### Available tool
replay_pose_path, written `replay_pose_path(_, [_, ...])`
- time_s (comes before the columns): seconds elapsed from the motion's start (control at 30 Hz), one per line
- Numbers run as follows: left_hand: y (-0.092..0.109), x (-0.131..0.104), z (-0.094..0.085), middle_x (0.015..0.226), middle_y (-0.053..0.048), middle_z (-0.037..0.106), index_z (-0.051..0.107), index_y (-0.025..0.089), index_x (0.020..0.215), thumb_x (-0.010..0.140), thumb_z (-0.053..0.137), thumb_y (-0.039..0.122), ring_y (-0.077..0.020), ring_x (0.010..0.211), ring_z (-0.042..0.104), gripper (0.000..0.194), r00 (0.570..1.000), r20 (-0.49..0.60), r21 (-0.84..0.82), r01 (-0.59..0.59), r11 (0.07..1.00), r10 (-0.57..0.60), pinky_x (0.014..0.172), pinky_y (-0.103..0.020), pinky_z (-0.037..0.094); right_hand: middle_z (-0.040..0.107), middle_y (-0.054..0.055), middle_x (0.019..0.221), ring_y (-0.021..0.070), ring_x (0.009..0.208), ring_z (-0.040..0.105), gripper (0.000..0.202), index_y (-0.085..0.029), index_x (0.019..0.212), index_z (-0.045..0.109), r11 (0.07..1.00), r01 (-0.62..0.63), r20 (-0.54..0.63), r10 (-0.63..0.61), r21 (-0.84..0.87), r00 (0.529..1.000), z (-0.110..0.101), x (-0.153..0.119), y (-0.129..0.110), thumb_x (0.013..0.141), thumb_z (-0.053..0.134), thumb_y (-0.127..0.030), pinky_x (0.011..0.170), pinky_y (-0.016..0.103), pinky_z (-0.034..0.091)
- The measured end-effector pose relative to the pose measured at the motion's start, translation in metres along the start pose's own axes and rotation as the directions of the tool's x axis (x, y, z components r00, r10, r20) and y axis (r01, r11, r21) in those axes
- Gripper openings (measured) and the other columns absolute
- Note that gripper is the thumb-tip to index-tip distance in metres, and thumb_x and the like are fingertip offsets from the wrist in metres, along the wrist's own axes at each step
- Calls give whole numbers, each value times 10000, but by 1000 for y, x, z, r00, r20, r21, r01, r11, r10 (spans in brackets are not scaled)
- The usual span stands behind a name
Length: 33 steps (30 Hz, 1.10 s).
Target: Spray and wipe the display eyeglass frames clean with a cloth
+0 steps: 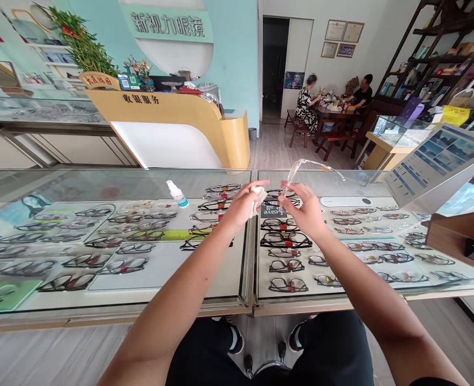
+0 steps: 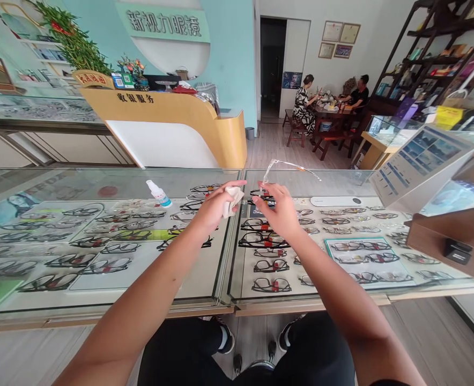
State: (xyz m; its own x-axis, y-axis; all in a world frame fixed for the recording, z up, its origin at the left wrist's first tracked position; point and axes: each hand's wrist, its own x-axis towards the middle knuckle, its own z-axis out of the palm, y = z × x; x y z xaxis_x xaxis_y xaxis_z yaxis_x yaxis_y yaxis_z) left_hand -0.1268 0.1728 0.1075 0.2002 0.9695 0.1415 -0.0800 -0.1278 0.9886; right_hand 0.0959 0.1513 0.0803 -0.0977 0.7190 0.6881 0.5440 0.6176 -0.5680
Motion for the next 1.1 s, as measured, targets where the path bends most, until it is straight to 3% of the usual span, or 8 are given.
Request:
replay_pose_path(0.2, [-22, 20, -24, 1056, -61, 817, 806, 260, 1320, 861, 762, 327, -240, 865, 748, 466, 997, -19, 311, 81, 947, -79, 768, -363, 587, 859, 99, 1349, 355, 1246, 766, 350, -305, 1374, 804, 999, 0, -36, -1, -40, 999, -4, 2, 4, 1110, 700, -511, 1146, 616, 592])
replay_pose_path(0.4, [-37, 27, -33, 1260, -126, 861, 710, 232, 1437, 980, 743, 256, -332, 1180, 799, 459, 995, -101, 749, 81, 658, -8, 991, -431, 561, 859, 96, 1362, 366, 1276, 765, 341, -306, 1358, 809, 999, 2, -29, -3, -37, 1000, -4, 2, 3, 1115, 693, -514, 1161, 636, 571])
replay_pose_path(0.5, [-37, 26, -34, 1325, -141, 863, 703, 239, 1430, 1012, 721, 242, -367, 1269, 790, 419, 994, -109, 834, 83, 545, 14, 1049, -464, 550, 860, 95, 1359, 365, 1282, 762, 331, -308, 1352, 809, 999, 12, -24, -13, -33, 1000, -5, 2, 3, 1118, 696, -514, 1167, 637, 565])
replay_pose_path(0.67, [-30, 28, -39, 1408, -130, 836, 730, 266, 1337, 1029, 717, 240, -385, 1385, 733, 309, 980, -119, 865, 23, 502, 160, 1234, -525, 485, 857, 96, 1361, 364, 1249, 753, 343, -310, 1365, 811, 998, 10, -25, -12, -62, 1000, -7, 2, 1, 1120, 691, -518, 1133, 632, 580])
replay_pose_path(0.77, [-23, 32, -52, 1696, -193, 635, 652, 247, 1497, 1002, 763, 257, -427, 1643, 525, 508, 889, -301, 861, 99, 499, 344, 1376, -588, 351, 861, 95, 1342, 368, 1228, 744, 340, -307, 1335, 822, 998, -6, -32, 4, -64, 999, -8, 1, 1, 1109, 699, -530, 1106, 635, 589])
replay_pose_path(0.9, [-14, 41, -87, 1938, -260, 198, 416, 219, 1719, 931, 851, 259, -449, 1824, 192, 901, 651, -610, 756, 310, 576, 451, 1442, -625, 240, 871, 96, 1302, 368, 1183, 744, 327, -300, 1267, 840, 998, 0, -65, -4, -60, 998, -8, 0, 3, 1092, 711, -544, 1052, 623, 605])
replay_pose_path(1.0, [-12, 48, -123, 1914, -302, 218, 295, 192, 1766, 896, 877, 255, -454, 1820, 198, 1049, 489, -792, 584, 433, 687, 366, 1441, -613, 257, 873, 88, 1292, 369, 1166, 742, 318, -309, 1270, 842, 998, 4, -70, -8, -59, 998, -8, 0, 7, 1080, 726, -537, 1030, 618, 605])
replay_pose_path(1.1, [-15, 54, -158, 1836, -347, 341, 226, 129, 1770, 872, 867, 218, -461, 1775, 317, 1107, 448, -882, 387, 506, 771, 148, 1411, -604, 310, 874, 85, 1312, 363, 1159, 732, 302, -303, 1254, 843, 999, 9, -70, -13, -51, 997, -8, -1, 9, 1077, 733, -521, 1022, 605, 598])
